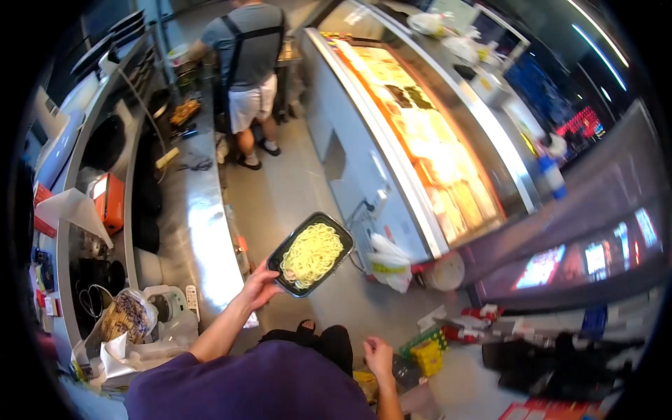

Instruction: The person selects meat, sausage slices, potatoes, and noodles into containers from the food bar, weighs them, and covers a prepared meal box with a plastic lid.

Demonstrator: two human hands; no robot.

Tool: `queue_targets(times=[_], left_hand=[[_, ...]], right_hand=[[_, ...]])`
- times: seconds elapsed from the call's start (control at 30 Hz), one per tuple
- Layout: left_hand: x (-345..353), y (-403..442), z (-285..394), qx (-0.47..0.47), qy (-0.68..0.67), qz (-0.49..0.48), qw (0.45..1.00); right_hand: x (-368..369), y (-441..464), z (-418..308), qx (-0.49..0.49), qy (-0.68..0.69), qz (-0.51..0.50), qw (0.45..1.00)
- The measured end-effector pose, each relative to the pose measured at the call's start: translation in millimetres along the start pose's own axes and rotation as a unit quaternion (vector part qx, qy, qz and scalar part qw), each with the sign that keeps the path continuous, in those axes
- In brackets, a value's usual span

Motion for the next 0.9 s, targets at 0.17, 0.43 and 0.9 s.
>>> queue_targets(times=[0.17, 0.43, 0.9], left_hand=[[12, 88, 49, 0.049, 0.001, 0.041, 0.998], [66, 270, 150, 0.135, -0.046, 0.058, 0.988], [125, 555, 371, 0.132, 0.232, -0.011, 0.964]], right_hand=[[19, 152, -20, 0.084, 0.27, -0.154, 0.947], [63, 443, -294, -0.073, 0.456, -0.332, 0.823], [33, 788, -429, -0.061, 0.516, -0.182, 0.835]])
Point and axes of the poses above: each hand's wrist, its own y-axis towards the middle knuckle, its own x-axis out of the palm, z = x × y, the point moved 10 cm from there along y, towards the middle knuckle, and after that the axes turned 4 degrees about -y, right-handed, at the moved point
